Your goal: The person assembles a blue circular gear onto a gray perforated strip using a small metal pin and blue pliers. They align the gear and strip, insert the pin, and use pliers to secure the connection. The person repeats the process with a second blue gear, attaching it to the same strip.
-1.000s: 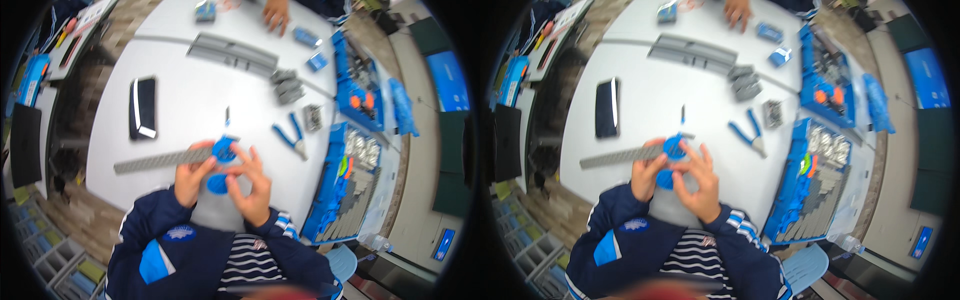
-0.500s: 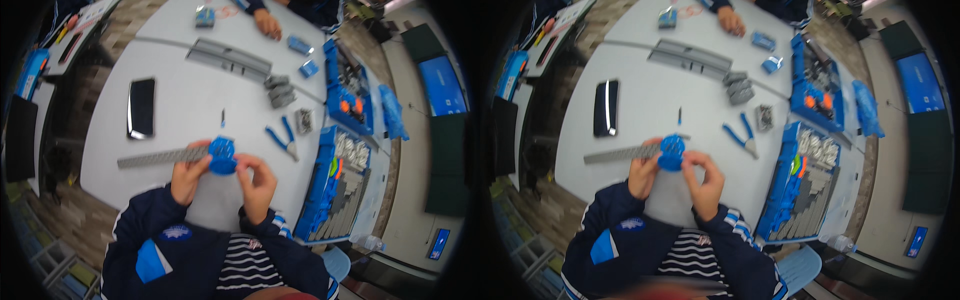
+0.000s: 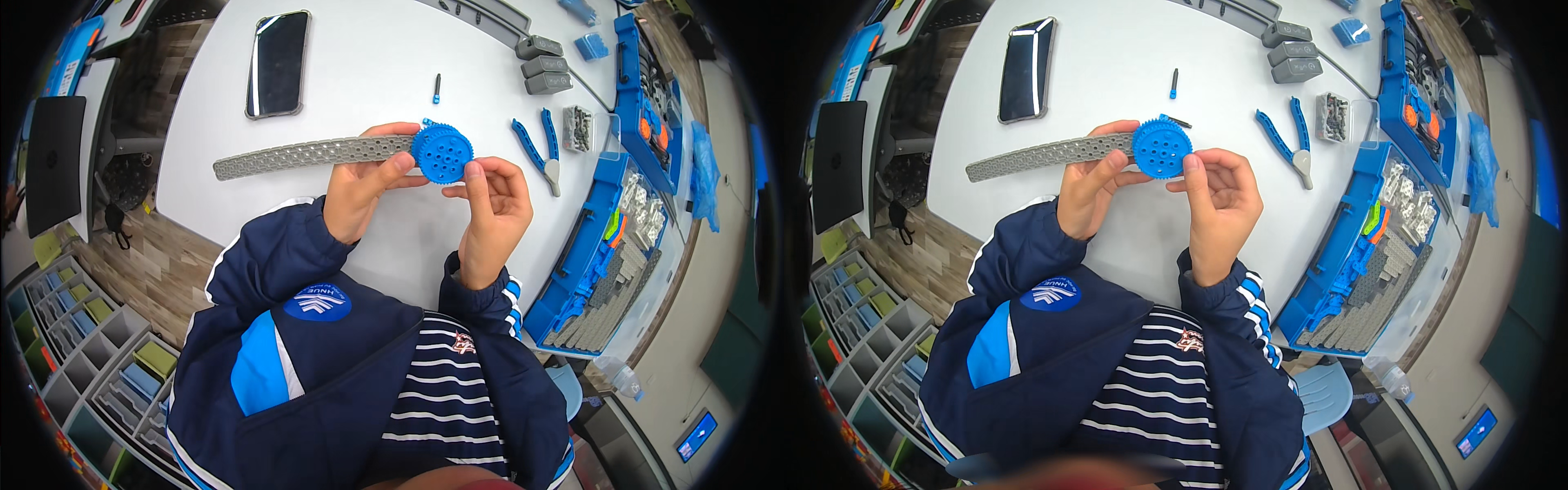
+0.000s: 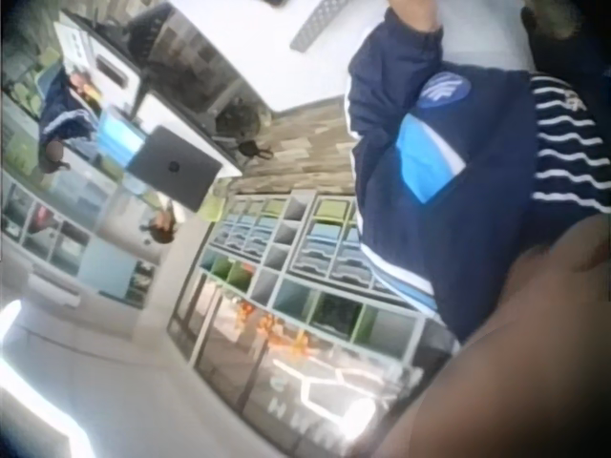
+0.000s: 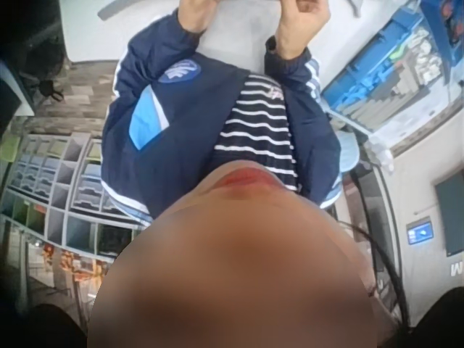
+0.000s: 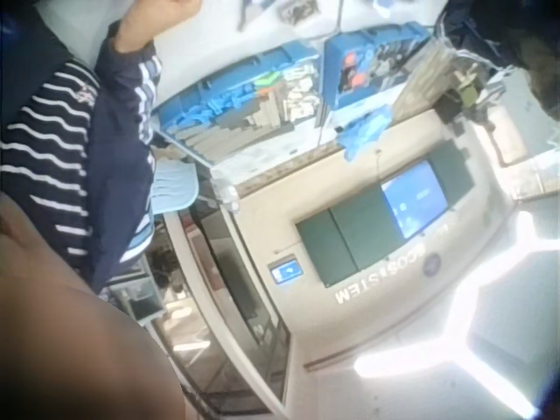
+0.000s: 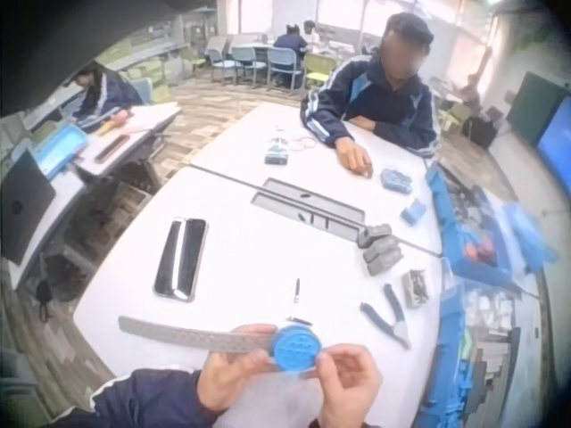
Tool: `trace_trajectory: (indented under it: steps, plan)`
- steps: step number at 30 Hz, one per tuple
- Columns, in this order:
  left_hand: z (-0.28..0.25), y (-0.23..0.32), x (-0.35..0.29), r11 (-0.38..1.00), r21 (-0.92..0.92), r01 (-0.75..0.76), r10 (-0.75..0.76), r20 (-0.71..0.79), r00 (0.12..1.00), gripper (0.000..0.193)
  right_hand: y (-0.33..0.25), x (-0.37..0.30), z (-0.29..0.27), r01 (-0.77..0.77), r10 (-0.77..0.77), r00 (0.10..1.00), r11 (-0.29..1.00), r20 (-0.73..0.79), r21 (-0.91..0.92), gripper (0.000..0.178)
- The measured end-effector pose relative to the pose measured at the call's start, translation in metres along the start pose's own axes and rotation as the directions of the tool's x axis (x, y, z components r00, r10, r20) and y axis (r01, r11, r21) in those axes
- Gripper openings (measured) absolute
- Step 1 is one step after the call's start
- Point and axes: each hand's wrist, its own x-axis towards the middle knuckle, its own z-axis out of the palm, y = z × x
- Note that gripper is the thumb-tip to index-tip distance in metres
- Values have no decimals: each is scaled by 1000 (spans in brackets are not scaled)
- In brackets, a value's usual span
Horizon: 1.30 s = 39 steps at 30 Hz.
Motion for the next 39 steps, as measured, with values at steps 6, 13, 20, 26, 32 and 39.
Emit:
trace_trajectory:
  steps: [6, 13, 20, 26, 32, 39]
  plan:
    - [0, -2, 0, 998, 59, -15, 15, -3, 1000, 47, 2, -1, -1, 0, 1, 1000, 1000, 12, -25, 12]
    - [-1, -1, 0, 999, 39, 26, -25, -24, 999, 44, -2, 0, -4, -15, 21, 995, 998, 98, -67, 20]
    - [-3, -3, 1, 999, 39, -2, 5, -66, 998, 41, -7, 0, -6, -57, 89, 977, 985, 195, -162, 26]
    - [-1, -4, 0, 1000, -9, -7, 7, -74, 997, 36, -4, 0, -6, -96, 120, 978, 985, 169, -141, 20]
    - [-1, -3, 0, 999, 38, 23, -22, -21, 1000, 41, -2, 1, -7, -115, 128, 979, 990, 160, -86, 18]
    - [-3, -3, 1, 997, 70, 37, -35, -28, 999, 43, 0, 3, -8, -96, 111, 982, 990, 156, -102, 18]
